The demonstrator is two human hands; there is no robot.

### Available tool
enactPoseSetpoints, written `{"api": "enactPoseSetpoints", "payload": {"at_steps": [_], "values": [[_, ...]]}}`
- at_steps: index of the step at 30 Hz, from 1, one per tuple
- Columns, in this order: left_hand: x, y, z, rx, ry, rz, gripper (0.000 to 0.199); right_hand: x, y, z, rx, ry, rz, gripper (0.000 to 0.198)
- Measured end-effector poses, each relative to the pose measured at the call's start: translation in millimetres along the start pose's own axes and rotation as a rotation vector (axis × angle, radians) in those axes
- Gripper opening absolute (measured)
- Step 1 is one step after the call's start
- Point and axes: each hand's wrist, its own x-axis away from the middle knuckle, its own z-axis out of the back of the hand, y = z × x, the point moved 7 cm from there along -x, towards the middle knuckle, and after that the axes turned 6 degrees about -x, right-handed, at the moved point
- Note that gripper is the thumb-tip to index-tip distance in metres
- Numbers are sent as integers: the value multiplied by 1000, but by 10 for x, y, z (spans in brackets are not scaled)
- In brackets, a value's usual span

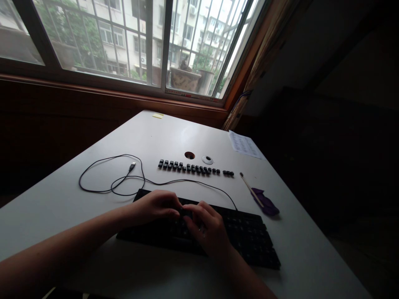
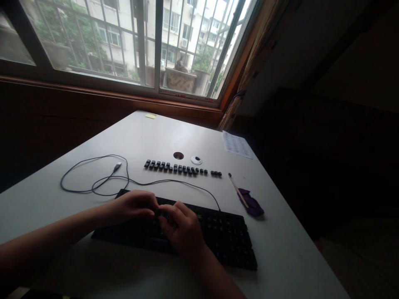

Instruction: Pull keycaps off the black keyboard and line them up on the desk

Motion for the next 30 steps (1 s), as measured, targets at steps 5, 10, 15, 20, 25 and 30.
{"api": "enactPoseSetpoints", "payload": {"at_steps": [5,10,15,20,25,30], "values": [[-6,45,5,3,5,-15,22,20,10,-3,61,-23,22,24],[-6,99,-22,71,-15,-17,30,-59,123,334,143,-44,-14,23],[12,172,-49,-133,-6,-118,23,-254,559,899,303,-13,-98,21],[35,211,-99,-225,-29,-222,17,-430,1211,1050,401,-156,-213,19],[48,240,-115,-252,-47,-233,16,-548,1612,1001,435,-207,-286,21],[50,236,-134,-265,-48,-255,16,-546,1842,947,422,-153,-333,24]]}}
